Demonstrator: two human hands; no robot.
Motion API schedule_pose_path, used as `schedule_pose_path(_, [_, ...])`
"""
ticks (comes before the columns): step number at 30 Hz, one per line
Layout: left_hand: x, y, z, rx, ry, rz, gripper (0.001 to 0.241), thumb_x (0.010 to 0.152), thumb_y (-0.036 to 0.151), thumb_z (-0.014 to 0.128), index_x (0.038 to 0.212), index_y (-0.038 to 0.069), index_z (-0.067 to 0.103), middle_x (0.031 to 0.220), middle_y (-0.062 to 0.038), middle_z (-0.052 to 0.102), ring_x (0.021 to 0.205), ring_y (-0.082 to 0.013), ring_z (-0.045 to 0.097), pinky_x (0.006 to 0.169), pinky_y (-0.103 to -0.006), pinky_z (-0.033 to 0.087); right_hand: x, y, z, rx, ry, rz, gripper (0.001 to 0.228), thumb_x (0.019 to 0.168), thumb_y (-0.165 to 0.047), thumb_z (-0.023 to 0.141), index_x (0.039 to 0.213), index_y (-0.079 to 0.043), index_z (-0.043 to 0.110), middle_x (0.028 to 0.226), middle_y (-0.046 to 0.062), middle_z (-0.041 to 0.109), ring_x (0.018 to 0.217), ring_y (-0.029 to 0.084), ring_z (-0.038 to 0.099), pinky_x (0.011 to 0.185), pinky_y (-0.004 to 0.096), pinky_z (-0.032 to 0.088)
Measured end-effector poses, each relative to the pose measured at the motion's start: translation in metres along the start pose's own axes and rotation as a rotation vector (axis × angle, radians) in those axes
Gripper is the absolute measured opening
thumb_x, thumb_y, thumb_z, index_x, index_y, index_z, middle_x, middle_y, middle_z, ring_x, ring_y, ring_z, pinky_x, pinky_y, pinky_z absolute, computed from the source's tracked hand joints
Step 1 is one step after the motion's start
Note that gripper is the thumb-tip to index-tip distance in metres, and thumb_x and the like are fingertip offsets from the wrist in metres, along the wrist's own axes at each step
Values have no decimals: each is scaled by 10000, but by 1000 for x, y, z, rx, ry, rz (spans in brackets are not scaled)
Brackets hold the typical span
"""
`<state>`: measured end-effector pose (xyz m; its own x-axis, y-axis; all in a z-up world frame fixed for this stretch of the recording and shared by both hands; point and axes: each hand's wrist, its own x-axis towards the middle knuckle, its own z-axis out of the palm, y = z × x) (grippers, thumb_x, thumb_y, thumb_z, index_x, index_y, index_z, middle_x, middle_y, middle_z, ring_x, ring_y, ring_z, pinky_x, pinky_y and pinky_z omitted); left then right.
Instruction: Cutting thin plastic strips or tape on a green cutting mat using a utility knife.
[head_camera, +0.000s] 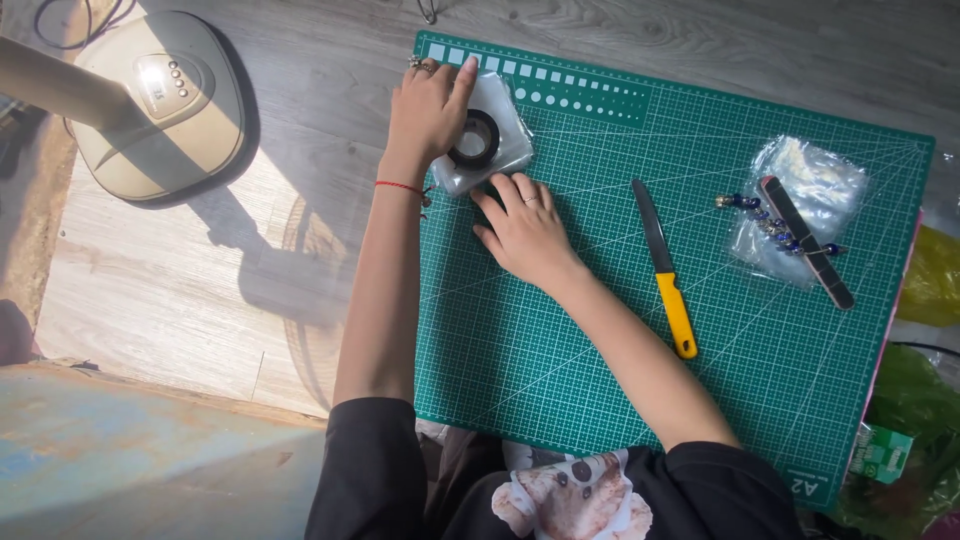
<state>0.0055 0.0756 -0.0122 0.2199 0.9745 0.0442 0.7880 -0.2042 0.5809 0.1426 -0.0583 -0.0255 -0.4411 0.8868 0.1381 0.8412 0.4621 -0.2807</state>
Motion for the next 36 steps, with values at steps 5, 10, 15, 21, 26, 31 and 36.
schedule_pose_path(5, [-23, 29, -18, -96, 325, 158, 467, 928, 407, 263, 1124, 63, 511, 1125, -130, 499, 1021, -307, 461, 841, -412, 357, -23, 1, -42, 270, -231, 4, 430, 876, -324, 451, 1228, -79, 459, 1321, 151, 344, 1228, 327, 292, 974, 506, 266])
schedule_pose_path(10, [-74, 96, 6, -259, 217, 412, 374, 916, 325, 399, 1102, 22, 513, 1091, -182, 504, 886, -297, 532, 824, -428, 387, -95, 44, -95, 383, -27, 131, 316, 877, -221, 465, 1159, -105, 546, 1254, 131, 435, 1176, 312, 372, 957, 471, 281])
schedule_pose_path(15, [-109, 148, 69, -245, -98, 603, 330, 834, 350, 536, 1060, 110, 555, 1094, -158, 542, 1070, -347, 504, 872, -461, 407, -186, 110, -119, 34, 307, 375, 305, 848, -128, 648, 1111, 14, 587, 1220, 177, 459, 1144, 358, 414, 954, 472, 315])
schedule_pose_path(21, [-138, 204, 137, -217, -220, 740, 302, 832, 298, 512, 1046, 92, 569, 1097, -122, 564, 1092, -284, 494, 859, -418, 413, -243, 160, -94, -8, 259, 781, 591, 833, -246, 684, 1229, 136, 468, 1233, 289, 377, 1127, 435, 348, 907, 562, 258])
schedule_pose_path(26, [-141, 219, 185, -29, 63, 776, 375, 754, 258, 630, 1083, 117, 520, 1307, -136, 399, 1239, -300, 376, 970, -444, 362, -244, 173, -93, -118, 424, 384, 112, 749, -69, 767, 808, -52, 673, 1217, 104, 497, 1137, 298, 412, 883, 409, 318])
schedule_pose_path(31, [-134, 220, 175, -75, 56, 776, 382, 818, 299, 542, 1147, 113, 490, 1296, -136, 419, 1258, -308, 363, 988, -468, 328, -241, 188, -92, 195, 379, 415, 163, 745, -71, 753, 793, -82, 598, 1052, 21, 578, 984, 257, 542, 824, 379, 389])
schedule_pose_path(36, [-133, 218, 180, -53, 3, 795, 378, 822, 319, 521, 1124, 91, 515, 1173, -135, 513, 1188, -302, 431, 945, -466, 337, -228, 189, -114, 484, 310, 490, 244, 767, -41, 720, 868, -36, 498, 891, 72, 637, 837, 235, 623, 762, 342, 459])
